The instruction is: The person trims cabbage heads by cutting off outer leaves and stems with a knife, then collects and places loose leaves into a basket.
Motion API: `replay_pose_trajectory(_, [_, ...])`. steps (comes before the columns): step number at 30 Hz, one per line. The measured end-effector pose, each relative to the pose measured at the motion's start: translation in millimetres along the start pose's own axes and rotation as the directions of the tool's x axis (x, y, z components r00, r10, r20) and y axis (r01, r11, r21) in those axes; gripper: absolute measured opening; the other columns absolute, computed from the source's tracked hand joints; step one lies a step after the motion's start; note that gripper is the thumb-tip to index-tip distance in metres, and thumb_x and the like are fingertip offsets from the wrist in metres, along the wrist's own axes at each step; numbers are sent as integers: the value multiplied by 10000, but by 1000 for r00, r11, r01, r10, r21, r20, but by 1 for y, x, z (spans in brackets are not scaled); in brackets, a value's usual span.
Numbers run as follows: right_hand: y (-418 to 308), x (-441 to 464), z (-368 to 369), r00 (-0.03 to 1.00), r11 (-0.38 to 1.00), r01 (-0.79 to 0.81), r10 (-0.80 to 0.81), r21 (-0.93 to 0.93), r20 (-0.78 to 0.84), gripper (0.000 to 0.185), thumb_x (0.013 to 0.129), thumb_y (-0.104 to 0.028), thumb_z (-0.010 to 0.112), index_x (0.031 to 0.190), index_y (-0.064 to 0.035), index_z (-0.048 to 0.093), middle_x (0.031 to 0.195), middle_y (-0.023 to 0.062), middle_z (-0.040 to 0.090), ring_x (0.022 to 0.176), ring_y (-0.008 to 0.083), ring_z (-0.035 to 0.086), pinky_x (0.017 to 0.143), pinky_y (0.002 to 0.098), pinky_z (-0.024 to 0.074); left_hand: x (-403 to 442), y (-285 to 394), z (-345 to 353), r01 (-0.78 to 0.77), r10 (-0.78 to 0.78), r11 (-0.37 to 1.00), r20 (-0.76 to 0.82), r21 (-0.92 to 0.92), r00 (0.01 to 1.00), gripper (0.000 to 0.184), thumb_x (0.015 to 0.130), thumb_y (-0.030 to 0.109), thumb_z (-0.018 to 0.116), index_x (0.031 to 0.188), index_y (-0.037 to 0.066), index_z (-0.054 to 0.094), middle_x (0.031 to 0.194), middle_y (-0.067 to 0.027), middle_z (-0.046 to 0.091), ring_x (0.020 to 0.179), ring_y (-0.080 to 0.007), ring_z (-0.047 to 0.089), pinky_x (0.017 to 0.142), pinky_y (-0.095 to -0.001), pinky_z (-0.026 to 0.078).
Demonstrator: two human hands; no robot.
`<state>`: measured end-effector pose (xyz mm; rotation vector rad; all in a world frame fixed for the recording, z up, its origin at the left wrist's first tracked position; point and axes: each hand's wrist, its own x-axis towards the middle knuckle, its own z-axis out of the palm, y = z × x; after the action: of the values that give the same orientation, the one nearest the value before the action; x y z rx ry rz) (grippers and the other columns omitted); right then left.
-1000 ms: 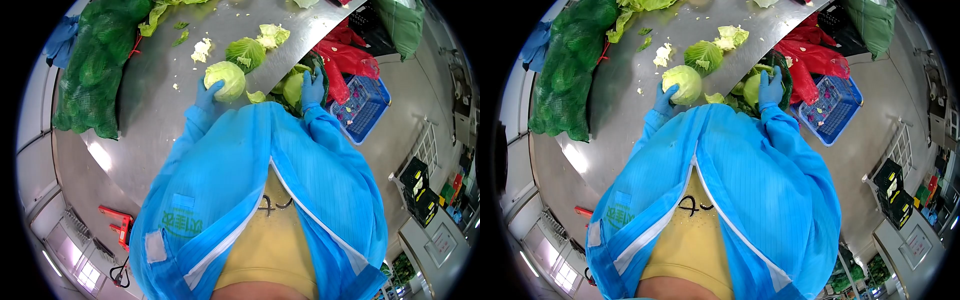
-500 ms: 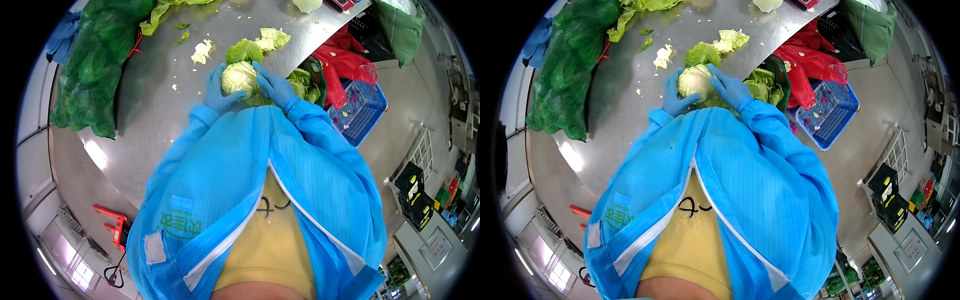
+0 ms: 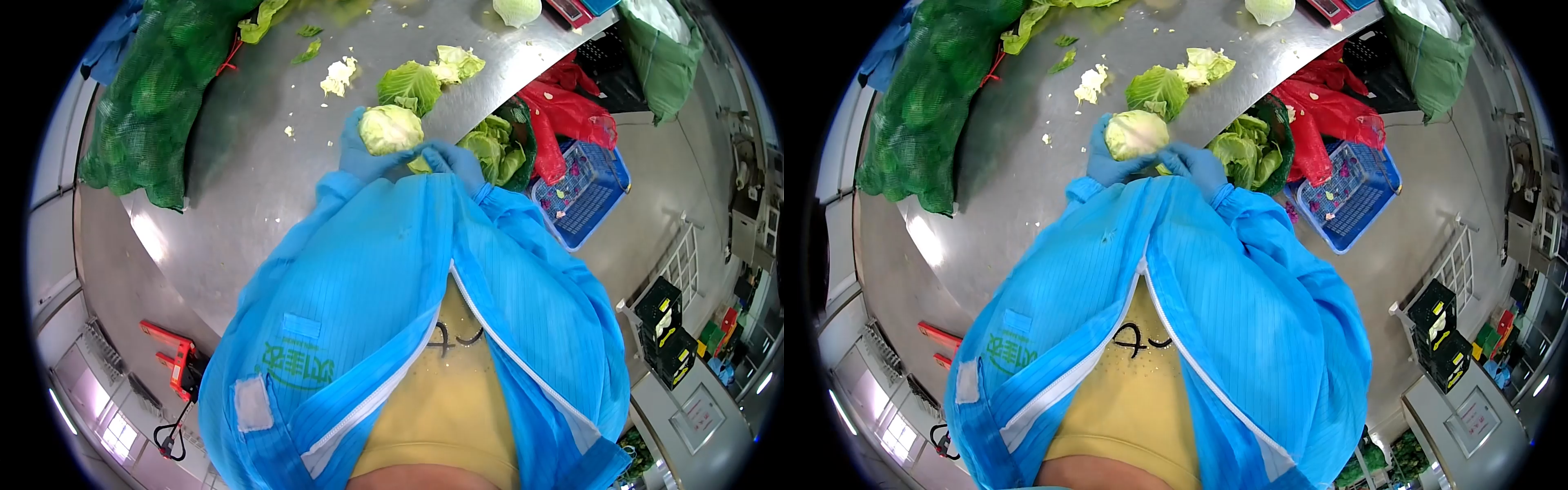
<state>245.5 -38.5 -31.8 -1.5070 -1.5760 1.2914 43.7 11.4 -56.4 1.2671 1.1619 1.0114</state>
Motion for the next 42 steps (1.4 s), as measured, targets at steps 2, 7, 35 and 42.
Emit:
replay_pose_trajectory(2, [-6, 8, -9, 998, 998, -31, 28, -46, -63, 455, 903, -512, 448, 1185, -174, 564, 1010, 150, 646, 929, 329, 624, 773, 390, 493, 0, -14, -2, -50, 40, 984, 61, 172, 997, 1135, 498, 277, 904, 1354, -9, 215, 1268, -183, 400, 1166, -265, 457, 947, -369, 441])
replay_pose_trajectory(7, [18, 22, 6, 983, 988, 88, -106, -124, -151, 528, 910, -535, 408, 1349, -241, 415, 1103, 184, 611, 977, 356, 600, 816, 407, 481, 0, -9, -4, 10, -11, 1000, 75, 19, 997, 1115, 523, 169, 889, 1370, 47, 174, 1271, -161, 402, 1153, -258, 468, 917, -370, 474])
replay_pose_trajectory(35, [-15, 36, 6, 981, 842, -187, 190, -507, -46, 533, 915, -561, 315, 1405, -357, 265, 896, 198, 651, 796, 383, 630, 708, 489, 489, -3, 16, 7, 53, -20, 924, -90, 379, 996, 1188, 458, 346, 888, 1365, 8, 200, 1281, -193, 357, 1179, -305, 415, 997, -403, 377])
replay_pose_trajectory(42, [-21, 37, 4, 970, 855, -243, 227, -458, -91, 521, 920, -574, 296, 1365, -316, 381, 975, 162, 650, 880, 355, 621, 769, 441, 484, 1, 22, 10, 62, -32, 836, -63, 545, 997, 1203, 473, 313, 886, 1382, 28, 152, 1301, -223, 278, 1175, -340, 400, 976, -414, 408])
